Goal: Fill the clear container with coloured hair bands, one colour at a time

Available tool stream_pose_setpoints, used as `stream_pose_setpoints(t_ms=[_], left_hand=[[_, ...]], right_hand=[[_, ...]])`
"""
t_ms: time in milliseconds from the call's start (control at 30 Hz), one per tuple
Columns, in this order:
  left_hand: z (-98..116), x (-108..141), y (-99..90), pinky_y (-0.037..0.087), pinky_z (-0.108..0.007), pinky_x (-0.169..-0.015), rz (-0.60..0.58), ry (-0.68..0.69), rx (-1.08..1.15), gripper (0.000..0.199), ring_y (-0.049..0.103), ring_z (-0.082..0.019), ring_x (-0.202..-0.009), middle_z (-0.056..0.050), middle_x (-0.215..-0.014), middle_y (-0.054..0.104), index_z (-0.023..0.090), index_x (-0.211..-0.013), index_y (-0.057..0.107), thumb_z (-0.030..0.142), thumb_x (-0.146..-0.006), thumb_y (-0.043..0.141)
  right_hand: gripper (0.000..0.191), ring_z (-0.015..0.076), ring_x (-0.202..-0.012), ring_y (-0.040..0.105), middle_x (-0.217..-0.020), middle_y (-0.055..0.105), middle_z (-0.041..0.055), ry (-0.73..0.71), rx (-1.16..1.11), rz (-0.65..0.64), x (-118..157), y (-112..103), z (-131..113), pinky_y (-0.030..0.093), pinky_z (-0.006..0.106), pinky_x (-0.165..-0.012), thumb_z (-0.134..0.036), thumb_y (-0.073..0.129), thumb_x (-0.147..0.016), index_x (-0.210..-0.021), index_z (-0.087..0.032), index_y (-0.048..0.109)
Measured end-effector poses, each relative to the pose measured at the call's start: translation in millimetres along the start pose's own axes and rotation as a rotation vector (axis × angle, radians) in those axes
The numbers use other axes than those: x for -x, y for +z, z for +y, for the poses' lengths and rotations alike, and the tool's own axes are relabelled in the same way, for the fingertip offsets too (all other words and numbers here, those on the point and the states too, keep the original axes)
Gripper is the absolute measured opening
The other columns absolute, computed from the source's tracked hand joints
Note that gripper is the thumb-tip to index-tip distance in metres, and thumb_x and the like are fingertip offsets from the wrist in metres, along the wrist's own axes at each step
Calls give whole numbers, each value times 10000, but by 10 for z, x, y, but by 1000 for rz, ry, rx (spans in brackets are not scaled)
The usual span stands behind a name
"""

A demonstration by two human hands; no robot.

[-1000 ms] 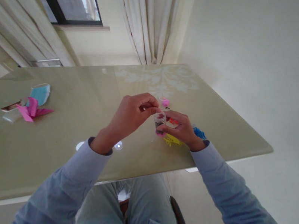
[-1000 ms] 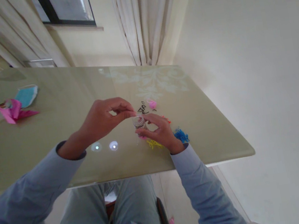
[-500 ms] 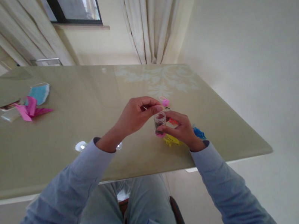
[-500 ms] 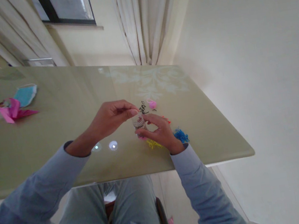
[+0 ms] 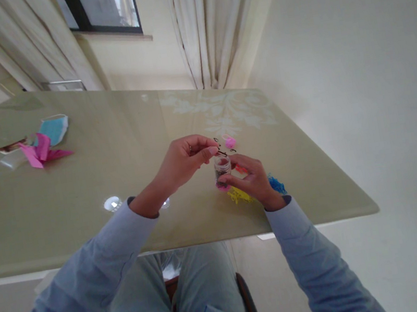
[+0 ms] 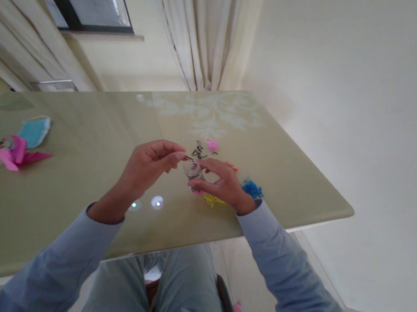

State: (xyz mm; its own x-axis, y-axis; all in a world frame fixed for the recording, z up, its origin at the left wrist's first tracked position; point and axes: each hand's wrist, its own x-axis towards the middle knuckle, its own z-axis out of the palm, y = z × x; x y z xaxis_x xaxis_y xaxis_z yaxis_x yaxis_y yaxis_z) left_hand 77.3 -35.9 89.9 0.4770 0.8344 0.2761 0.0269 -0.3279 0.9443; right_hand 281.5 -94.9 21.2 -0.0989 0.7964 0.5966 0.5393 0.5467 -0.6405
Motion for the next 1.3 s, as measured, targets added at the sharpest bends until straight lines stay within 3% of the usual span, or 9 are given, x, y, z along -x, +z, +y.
stream_pose_setpoints(t_ms=[200, 500, 733, 1000, 1167, 1300], left_hand=[[32, 48, -3, 559, -242, -668, 27, 136, -205, 213, 710, -152, -750, -68, -884, 786, 149, -913, 740, 345, -830, 738], [59, 95, -8, 562, -238, -714, -54, 205, -325, 295, 745, -161, -828, -92, -1036, 799, 158, -1167, 715, 268, -900, 655], [-46, 103, -91, 539, -230, -680, 40, 216, -229, 404, 709, -149, -815, -117, -1089, 764, 148, -1160, 702, 438, -878, 703], [-412, 197, -26, 559, -371, -877, -263, 159, -250, 709, 673, -263, -1138, -148, -1343, 665, 210, -1322, 600, 440, -702, 856], [-484, 216, 89, 568, -363, -853, -297, 96, -135, 675, 720, -236, -1021, -121, -1257, 711, 216, -1339, 573, 369, -735, 832], [-506, 186, 86, 572, -360, -817, -246, -58, 87, 681, 738, -241, -951, -130, -1094, 764, 159, -1266, 608, 322, -664, 884]], right_hand=[[430, 209, -816, 700, -963, 780, 55, 25, 6, -5, -1, -3, 20, 576, 348, -732, -457, 820, -773, -1130, -231, 743], [380, 208, -829, 708, -964, 781, 59, 17, 11, -8, 10, -8, 38, 578, 346, -748, -437, 812, -789, -1097, -223, 749], [379, 215, -829, 715, -980, 788, 64, 8, 8, 1, 7, -10, 23, 585, 357, -769, -467, 801, -798, -1085, -225, 746], [437, 251, -927, 737, -1037, 787, 63, 59, -134, -8, 6, -14, 17, 591, 391, -863, -559, 786, -784, -1098, -256, 752], [537, 266, -934, 742, -1038, 772, 73, 122, -247, -9, 15, 25, 83, 607, 403, -879, -648, 770, -746, -1111, -255, 741], [539, 255, -966, 732, -1066, 752, 90, 114, -282, 3, 14, 37, 94, 610, 389, -860, -665, 699, -808, -1147, -247, 722]])
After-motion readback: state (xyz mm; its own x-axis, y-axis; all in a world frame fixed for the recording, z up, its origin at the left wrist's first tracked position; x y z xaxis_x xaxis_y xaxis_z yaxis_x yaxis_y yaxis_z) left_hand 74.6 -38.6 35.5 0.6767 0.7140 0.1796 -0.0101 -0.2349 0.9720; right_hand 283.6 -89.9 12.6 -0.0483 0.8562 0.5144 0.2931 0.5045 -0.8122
